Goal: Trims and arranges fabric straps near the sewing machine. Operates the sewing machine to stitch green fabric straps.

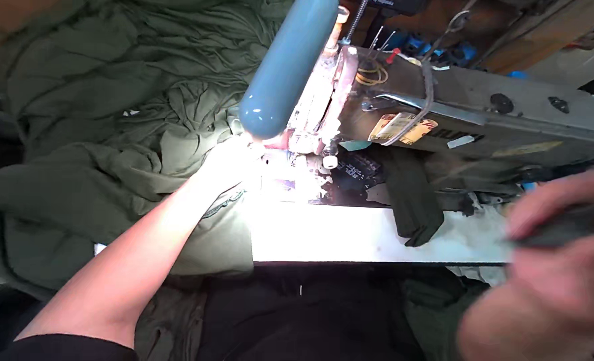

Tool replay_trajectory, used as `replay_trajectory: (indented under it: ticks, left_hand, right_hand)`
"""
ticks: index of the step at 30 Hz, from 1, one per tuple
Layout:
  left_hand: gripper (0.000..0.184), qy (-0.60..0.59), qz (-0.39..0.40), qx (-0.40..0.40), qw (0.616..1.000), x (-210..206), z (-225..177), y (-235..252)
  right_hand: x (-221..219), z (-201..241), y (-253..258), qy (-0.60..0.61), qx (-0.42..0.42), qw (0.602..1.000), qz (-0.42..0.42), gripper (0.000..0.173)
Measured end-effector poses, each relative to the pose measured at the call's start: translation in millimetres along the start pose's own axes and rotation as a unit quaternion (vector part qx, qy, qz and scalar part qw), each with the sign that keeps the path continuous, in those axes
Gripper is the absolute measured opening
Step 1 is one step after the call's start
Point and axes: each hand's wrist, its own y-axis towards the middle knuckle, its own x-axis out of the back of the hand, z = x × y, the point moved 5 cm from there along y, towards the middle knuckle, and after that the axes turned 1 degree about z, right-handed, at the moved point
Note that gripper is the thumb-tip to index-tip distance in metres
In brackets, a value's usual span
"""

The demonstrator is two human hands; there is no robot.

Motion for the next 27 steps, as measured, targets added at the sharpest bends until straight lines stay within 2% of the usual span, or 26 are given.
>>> replay_trajectory:
  ticks: [1, 2, 4, 7, 11, 13, 15, 16, 17, 18, 19, 20, 21, 22, 23, 24, 25, 27]
  left_hand:
    - [0.029, 0.002, 0.019, 0.042, 0.999, 5, 7, -1]
    - [0.029, 0.005, 0.019, 0.062, 0.998, 9, 15, -3]
    - [0.024, 0.017, -0.005, 0.053, 0.998, 16, 25, -10]
    - [0.036, 0.054, -0.061, -0.007, 0.997, 15, 33, -15]
    - [0.029, 0.056, -0.069, 0.000, 0.996, 29, 25, -21]
    - [0.024, 0.065, -0.134, -0.017, 0.989, 39, 19, -27]
    - [0.028, 0.078, -0.193, 0.014, 0.978, 46, 16, -34]
    - [0.045, 0.085, -0.195, 0.053, 0.976, 46, 20, -38]
    - [0.069, 0.083, -0.175, 0.106, 0.975, 45, 26, -41]
    - [0.084, 0.075, -0.138, 0.165, 0.974, 42, 33, -45]
    - [0.081, 0.060, -0.100, 0.213, 0.970, 39, 38, -50]
    - [0.061, 0.038, -0.072, 0.246, 0.966, 40, 44, -54]
    - [0.039, 0.016, -0.072, 0.263, 0.962, 46, 51, -61]
    - [0.030, -0.005, -0.105, 0.265, 0.959, 59, 60, -71]
    - [0.030, -0.031, -0.155, 0.264, 0.951, 79, 72, -86]
    - [0.032, -0.062, -0.207, 0.274, 0.937, 103, 84, -105]
    - [0.035, -0.097, -0.263, 0.284, 0.917, 131, 100, -126]
    - [0.046, -0.168, -0.363, 0.311, 0.862, 186, 139, -168]
  right_hand:
    - [-51, 4, -4, 0.033, 0.022, 0.995, 0.088, 0.027]
    - [-95, -3, -6, 0.061, 0.039, 0.988, 0.139, 0.029]
    - [-162, -32, 0, 0.017, 0.018, 0.988, 0.151, 0.025]
    - [-222, -77, 29, -0.130, -0.096, 0.972, 0.173, 0.028]
    - [-273, -122, 60, -0.291, -0.043, 0.934, 0.204, 0.031]
    - [-280, -135, 66, -0.341, -0.087, 0.906, 0.237, 0.037]
    - [-278, -127, 71, -0.345, -0.134, 0.891, 0.263, 0.038]
    - [-276, -120, 74, -0.356, -0.146, 0.882, 0.271, 0.038]
    - [-276, -115, 75, -0.370, -0.147, 0.872, 0.285, 0.038]
    - [-278, -112, 71, -0.378, -0.125, 0.866, 0.302, 0.038]
    - [-278, -108, 62, -0.370, -0.106, 0.861, 0.332, 0.038]
    - [-276, -105, 47, -0.358, -0.092, 0.853, 0.369, 0.040]
    - [-268, -100, 28, -0.327, -0.076, 0.865, 0.373, 0.040]
    - [-255, -95, 10, -0.300, -0.022, 0.903, 0.308, 0.037]
    - [-238, -92, -8, -0.276, 0.042, 0.935, 0.219, 0.032]
    - [-218, -92, -24, -0.260, 0.072, 0.951, 0.150, 0.027]
    - [-197, -94, -37, -0.260, 0.054, 0.957, 0.118, 0.025]
    - [-157, -102, -58, -0.314, -0.029, 0.943, 0.107, 0.026]
